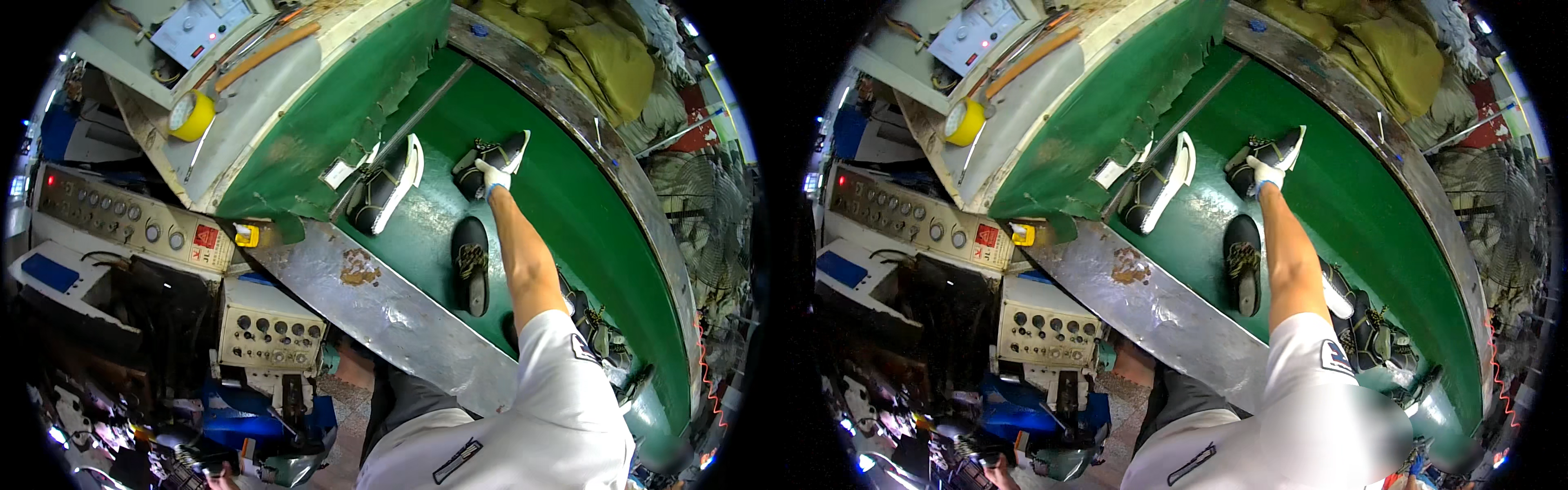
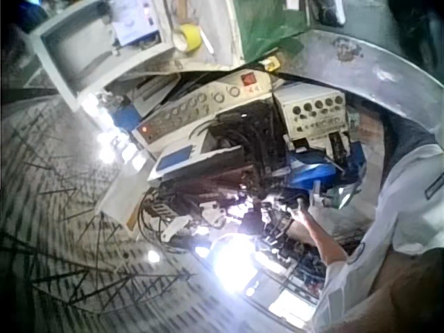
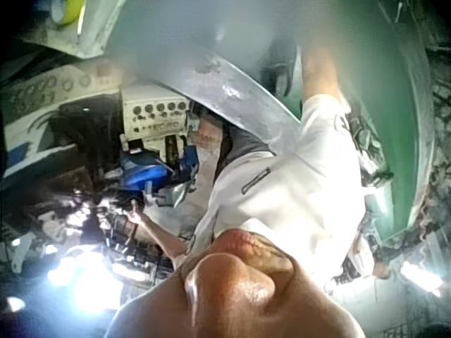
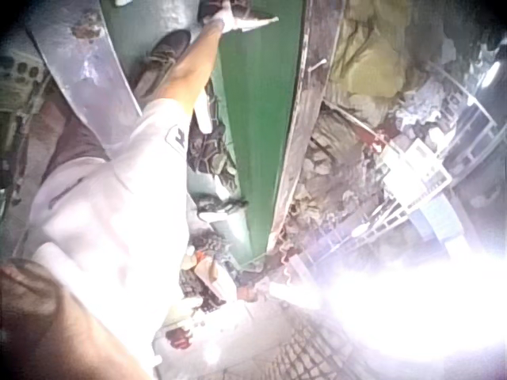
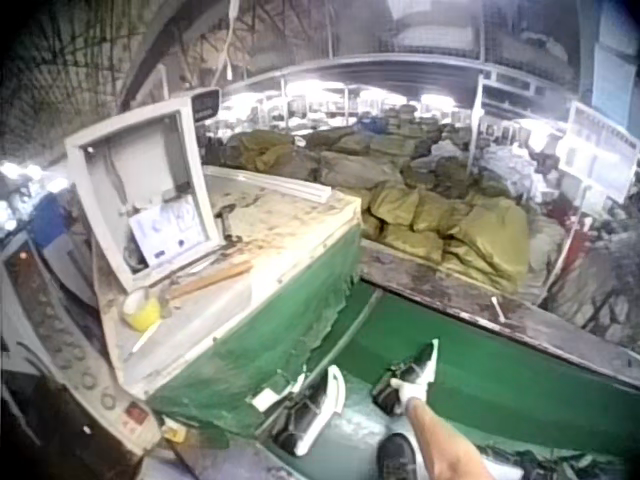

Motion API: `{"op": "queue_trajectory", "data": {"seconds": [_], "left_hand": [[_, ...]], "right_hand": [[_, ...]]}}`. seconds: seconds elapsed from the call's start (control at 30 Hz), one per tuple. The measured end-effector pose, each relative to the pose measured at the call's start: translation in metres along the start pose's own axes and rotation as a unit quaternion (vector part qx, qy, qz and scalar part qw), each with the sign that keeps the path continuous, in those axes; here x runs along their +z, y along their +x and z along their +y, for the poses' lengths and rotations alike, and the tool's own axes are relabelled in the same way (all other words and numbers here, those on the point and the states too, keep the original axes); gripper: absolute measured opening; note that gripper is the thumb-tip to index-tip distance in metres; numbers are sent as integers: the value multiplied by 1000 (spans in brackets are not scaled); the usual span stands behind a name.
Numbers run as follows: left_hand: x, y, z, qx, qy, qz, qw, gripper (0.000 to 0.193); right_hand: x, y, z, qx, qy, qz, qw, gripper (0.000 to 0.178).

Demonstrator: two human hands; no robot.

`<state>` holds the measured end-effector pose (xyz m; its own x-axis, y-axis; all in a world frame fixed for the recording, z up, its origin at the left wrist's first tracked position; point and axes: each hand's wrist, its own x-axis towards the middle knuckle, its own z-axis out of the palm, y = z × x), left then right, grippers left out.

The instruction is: The person places a shoe onto a lasting machine and secures it. After removing the shoe, they use pincers at a conveyor belt to pull and adjust the edges of the shoe upper around the lasting form.

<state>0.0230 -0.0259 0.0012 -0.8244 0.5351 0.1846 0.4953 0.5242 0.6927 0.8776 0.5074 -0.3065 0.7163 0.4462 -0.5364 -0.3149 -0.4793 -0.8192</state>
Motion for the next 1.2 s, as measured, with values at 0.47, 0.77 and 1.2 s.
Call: {"op": "queue_trajectory", "data": {"seconds": [0.47, 0.77, 1.2], "left_hand": [[107, -19, 179, -88, -290, -290, 908, 43], [42, 26, 120, -193, -333, -182, 905, 37], [27, 69, 18, -145, -450, 38, 880, 14]], "right_hand": [[-5, -509, 60, 242, 304, -688, 613, 57], [50, -737, 93, 166, -73, -737, 651, 54], [81, -817, 144, 237, -134, -762, 587, 60]]}}
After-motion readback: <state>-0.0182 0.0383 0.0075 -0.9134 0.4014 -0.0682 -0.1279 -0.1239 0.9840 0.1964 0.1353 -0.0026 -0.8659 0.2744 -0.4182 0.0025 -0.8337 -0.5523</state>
